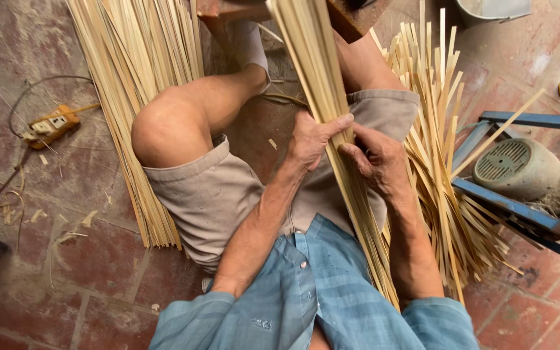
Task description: The person sits on the floor and repeatedly smooths thin bamboo strips by hand against a grinding wheel. They hold bundles of strips, pass them over the wheel, and place the smoothed pieces into a pile on the right.
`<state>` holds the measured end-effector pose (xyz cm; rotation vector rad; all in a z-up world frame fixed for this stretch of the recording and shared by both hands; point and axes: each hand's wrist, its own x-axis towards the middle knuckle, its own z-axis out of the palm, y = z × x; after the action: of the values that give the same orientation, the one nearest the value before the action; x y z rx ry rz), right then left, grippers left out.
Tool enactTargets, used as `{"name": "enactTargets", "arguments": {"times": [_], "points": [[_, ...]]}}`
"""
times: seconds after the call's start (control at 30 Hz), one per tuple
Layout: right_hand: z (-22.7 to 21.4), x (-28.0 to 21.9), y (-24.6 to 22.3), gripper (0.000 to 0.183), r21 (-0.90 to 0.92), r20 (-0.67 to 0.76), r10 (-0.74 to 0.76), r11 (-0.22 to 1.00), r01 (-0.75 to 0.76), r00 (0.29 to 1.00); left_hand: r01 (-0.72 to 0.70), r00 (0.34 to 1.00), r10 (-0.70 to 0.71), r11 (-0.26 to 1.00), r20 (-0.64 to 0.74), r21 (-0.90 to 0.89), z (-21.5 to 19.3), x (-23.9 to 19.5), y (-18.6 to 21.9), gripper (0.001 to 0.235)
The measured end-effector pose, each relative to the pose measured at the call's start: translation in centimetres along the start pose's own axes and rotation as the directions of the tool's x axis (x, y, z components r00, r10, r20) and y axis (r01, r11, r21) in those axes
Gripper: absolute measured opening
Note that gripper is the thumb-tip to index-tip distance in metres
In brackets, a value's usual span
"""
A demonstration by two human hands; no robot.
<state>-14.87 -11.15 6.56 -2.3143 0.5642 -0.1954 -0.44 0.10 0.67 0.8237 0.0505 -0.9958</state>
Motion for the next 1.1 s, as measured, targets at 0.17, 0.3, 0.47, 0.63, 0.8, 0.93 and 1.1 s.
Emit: {"name": "enactTargets", "arguments": {"times": [0.17, 0.3, 0.47, 0.63, 0.8, 0.93, 1.1], "points": [[1.1, 0.1, -1.9, 0.014, 0.411, -0.104, 0.238, 0.894, -0.177, 0.966, -0.030, 0.999, 0.029, 1.000, -0.036, -0.003, 0.3, -0.1, 0.2, 0.022], [0.8, -0.7, -1.2, 0.014, 0.068, -0.141, -0.029, 0.997, 0.039, 0.990, -0.020, 1.000, 0.020, 1.000, -0.019, 0.004, 0.7, -0.1, -0.2, 0.019], [1.2, -0.2, -1.3, 0.013, 0.015, -0.284, 0.020, 1.000, -0.017, 0.959, 0.027, 0.998, -0.025, 0.999, -0.060, 0.030, 0.1, 0.1, 0.4, 0.015], [-1.4, -1.9, 0.9, 0.025, -0.256, -0.296, -0.070, 0.967, -0.009, 0.953, -0.004, 0.995, 0.006, 1.000, -0.099, 0.027, -0.2, 0.4, 0.2, 0.011], [-1.9, -1.2, 3.4, 0.025, -0.353, -0.253, -0.067, 0.935, -0.027, 0.965, -0.003, 0.998, 0.005, 0.999, -0.061, 0.036, -0.3, 0.3, -0.4, 0.014], [-0.4, 4.7, 3.3, 0.024, -0.319, -0.265, -0.116, 0.947, 0.027, 0.957, 0.053, 0.994, -0.050, 0.998, -0.096, 0.034, -0.1, 0.6, -0.4, 0.014], [1.2, 12.0, 3.2, 0.018, -0.403, -0.243, -0.157, 0.914, 0.047, 0.957, 0.017, 0.997, -0.017, 1.000, -0.072, 0.004, -0.4, 0.6, -0.9, 0.016]]}}
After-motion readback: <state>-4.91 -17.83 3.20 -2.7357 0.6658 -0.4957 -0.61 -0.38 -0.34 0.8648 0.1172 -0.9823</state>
